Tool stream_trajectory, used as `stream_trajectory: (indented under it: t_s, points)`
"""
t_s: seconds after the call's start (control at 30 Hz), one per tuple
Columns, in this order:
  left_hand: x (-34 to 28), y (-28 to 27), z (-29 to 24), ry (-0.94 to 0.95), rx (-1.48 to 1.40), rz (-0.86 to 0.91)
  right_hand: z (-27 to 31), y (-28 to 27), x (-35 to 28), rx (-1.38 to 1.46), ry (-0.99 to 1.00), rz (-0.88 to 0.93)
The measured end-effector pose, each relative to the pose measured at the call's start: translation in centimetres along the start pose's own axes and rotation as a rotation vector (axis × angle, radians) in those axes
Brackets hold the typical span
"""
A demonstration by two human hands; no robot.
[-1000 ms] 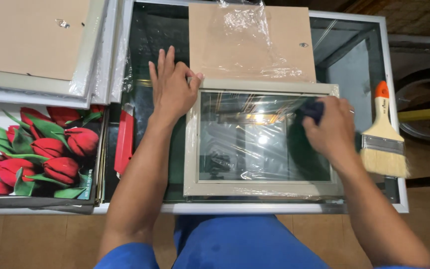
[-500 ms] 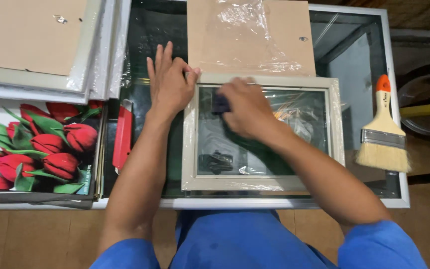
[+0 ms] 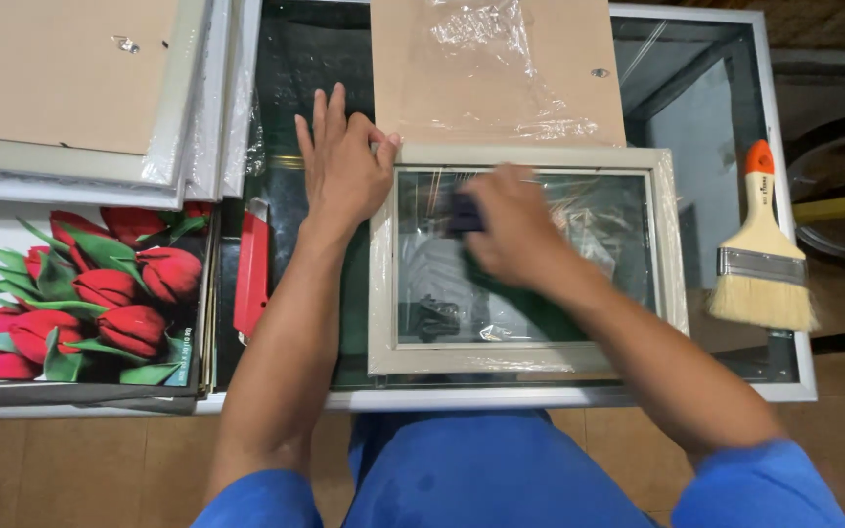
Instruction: Using a blue cloth to wipe and clean the glass surface of a picture frame on a workbench.
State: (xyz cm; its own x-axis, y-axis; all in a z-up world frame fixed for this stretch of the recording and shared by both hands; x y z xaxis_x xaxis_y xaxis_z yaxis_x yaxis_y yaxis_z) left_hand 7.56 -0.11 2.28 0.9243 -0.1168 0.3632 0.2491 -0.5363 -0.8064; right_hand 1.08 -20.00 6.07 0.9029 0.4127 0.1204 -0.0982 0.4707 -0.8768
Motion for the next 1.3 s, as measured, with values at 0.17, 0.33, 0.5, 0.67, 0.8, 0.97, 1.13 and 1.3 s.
stream_trajectory:
  t_s: [0.17, 0.33, 0.5, 0.67, 0.8, 0.97, 1.13, 1.3]
  points:
    - [-0.2, -0.2, 0.0, 0.001, -0.014, -0.012, 4.7, 2.5, 2.3, -0.066, -0.034, 0.050]
    - [-0.1, -0.3, -0.1, 0.000, -0.032, -0.015, -1.6, -2.0, -2.5, -0.014, 0.032, 0.128]
    - [0.0, -0.1, -0.1, -0.022, -0.007, 0.024, -12.5, -8.6, -10.2, -0.071, 0.341, 0.047]
    - [0.1, 0.0, -0.1, -0.023, -0.009, 0.009, -8.3, -5.8, -7.6, -0.145, 0.245, 0.032]
    - [0.0, -0.2, -0.1, -0.008, -0.027, -0.013, -0.8, 1.0, -2.4, -0.124, 0.138, 0.158]
    - [-0.1, -0.4, -0.1, -0.007, -0.010, -0.015, 5.8, 1.9, -0.2, -0.060, -0.030, 0.091]
    - [0.0, -0.3, -0.1, -0.002, -0.013, -0.007, -0.8, -1.1, -4.1, -0.011, 0.034, 0.187]
    - [0.0, 0.0, 0.1, -0.024, -0.015, 0.012, -10.7, -7.5, -9.7, -0.063, 0.534, 0.214]
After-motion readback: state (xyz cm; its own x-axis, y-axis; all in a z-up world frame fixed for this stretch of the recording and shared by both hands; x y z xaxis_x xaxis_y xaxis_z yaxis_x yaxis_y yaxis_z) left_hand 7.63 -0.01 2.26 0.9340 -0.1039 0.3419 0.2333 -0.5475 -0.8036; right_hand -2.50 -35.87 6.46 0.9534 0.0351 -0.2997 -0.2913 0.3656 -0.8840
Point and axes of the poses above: each hand's wrist, its own x-axis towards the middle knuckle, its own y-axis out of the palm, z = x × y, the point moved 8 cm from there along x, towards the middle knuckle, and after that the axes turned 10 degrees about y, right-handed, at the moved point
